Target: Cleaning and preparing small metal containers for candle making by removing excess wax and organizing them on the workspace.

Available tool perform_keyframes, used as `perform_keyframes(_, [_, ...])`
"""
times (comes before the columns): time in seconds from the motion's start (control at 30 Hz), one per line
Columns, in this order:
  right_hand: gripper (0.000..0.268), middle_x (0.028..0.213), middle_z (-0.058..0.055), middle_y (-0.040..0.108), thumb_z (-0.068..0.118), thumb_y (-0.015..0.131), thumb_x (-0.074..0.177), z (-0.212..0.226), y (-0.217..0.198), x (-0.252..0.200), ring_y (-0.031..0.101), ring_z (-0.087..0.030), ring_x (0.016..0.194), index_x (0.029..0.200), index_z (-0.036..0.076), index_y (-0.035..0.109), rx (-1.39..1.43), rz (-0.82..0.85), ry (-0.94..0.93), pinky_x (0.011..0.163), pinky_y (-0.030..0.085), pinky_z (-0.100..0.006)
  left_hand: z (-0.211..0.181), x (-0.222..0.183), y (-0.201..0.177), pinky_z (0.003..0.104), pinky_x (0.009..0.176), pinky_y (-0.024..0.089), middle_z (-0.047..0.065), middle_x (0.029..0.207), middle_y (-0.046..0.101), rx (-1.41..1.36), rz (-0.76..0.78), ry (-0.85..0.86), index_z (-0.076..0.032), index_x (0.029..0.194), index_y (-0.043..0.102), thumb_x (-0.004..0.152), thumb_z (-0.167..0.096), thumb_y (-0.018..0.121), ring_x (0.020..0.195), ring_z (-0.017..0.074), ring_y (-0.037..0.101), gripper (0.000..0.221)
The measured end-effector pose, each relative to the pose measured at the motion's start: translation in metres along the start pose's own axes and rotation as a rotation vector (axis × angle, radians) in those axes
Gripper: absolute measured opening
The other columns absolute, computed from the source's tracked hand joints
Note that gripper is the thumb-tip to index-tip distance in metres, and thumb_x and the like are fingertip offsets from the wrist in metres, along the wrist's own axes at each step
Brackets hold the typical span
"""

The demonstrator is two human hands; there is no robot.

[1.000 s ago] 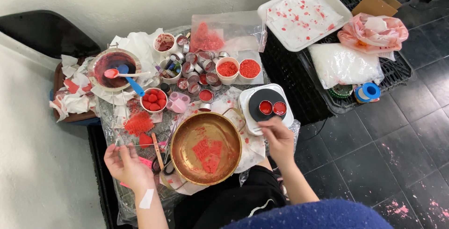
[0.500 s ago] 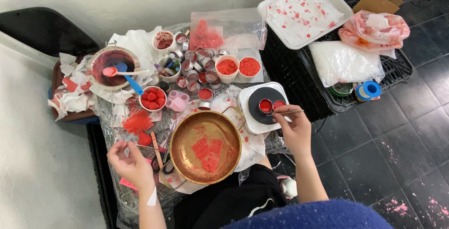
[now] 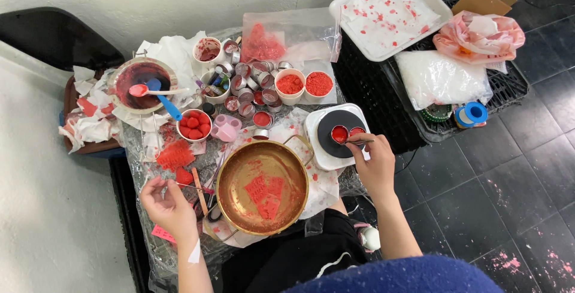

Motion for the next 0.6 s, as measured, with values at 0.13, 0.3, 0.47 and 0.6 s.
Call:
perform_keyframes(0.13, [0.016,0.092,-0.002,0.072,0.007,0.081,0.085,-0.006,0.004,0.001,0.055,-0.017,0.074,0.099,0.009,0.073,0.004,0.016,-0.022,0.066,0.047,-0.030,-0.001,-0.001,0.001,0.029,0.099,0.053,0.008,0.125,0.054,0.007,0.001,-0.001,0.001,0.131,0.050,0.106,0.004,0.062,0.116,0.0147,0.056,0.028])
perform_keyframes(0.3, [0.014,0.091,-0.004,0.072,0.006,0.080,0.086,-0.006,0.005,0.001,0.057,-0.019,0.073,0.098,0.008,0.072,-0.001,0.021,-0.033,0.066,0.047,-0.031,0.002,-0.001,0.003,0.028,0.099,0.053,0.007,0.126,0.053,-0.054,0.023,-0.035,0.000,0.133,0.049,0.105,0.004,0.063,0.116,0.0140,0.055,0.032])
perform_keyframes(0.47, [0.014,0.090,-0.004,0.072,0.006,0.080,0.087,-0.001,0.005,0.002,0.062,-0.020,0.077,0.098,0.008,0.072,-0.024,0.020,-0.058,0.069,0.050,-0.032,0.002,-0.001,0.004,0.028,0.099,0.053,0.007,0.124,0.054,-0.064,0.032,-0.054,0.000,0.134,0.049,0.104,0.003,0.064,0.115,0.0134,0.056,0.033])
perform_keyframes(0.6, [0.014,0.094,-0.004,0.074,0.006,0.079,0.087,0.004,0.004,0.002,0.066,-0.020,0.081,0.098,0.009,0.072,-0.036,0.012,-0.096,0.073,0.053,-0.032,0.004,-0.001,0.003,0.027,0.098,0.052,0.007,0.122,0.055,-0.062,0.030,-0.069,-0.001,0.134,0.049,0.104,0.002,0.065,0.112,0.0126,0.057,0.033])
Point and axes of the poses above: each hand's wrist, its own x-axis towards the middle knuckle, its own y-axis out of the palm, z = x × y, the point moved 3 cm from there along x, towards the middle knuckle
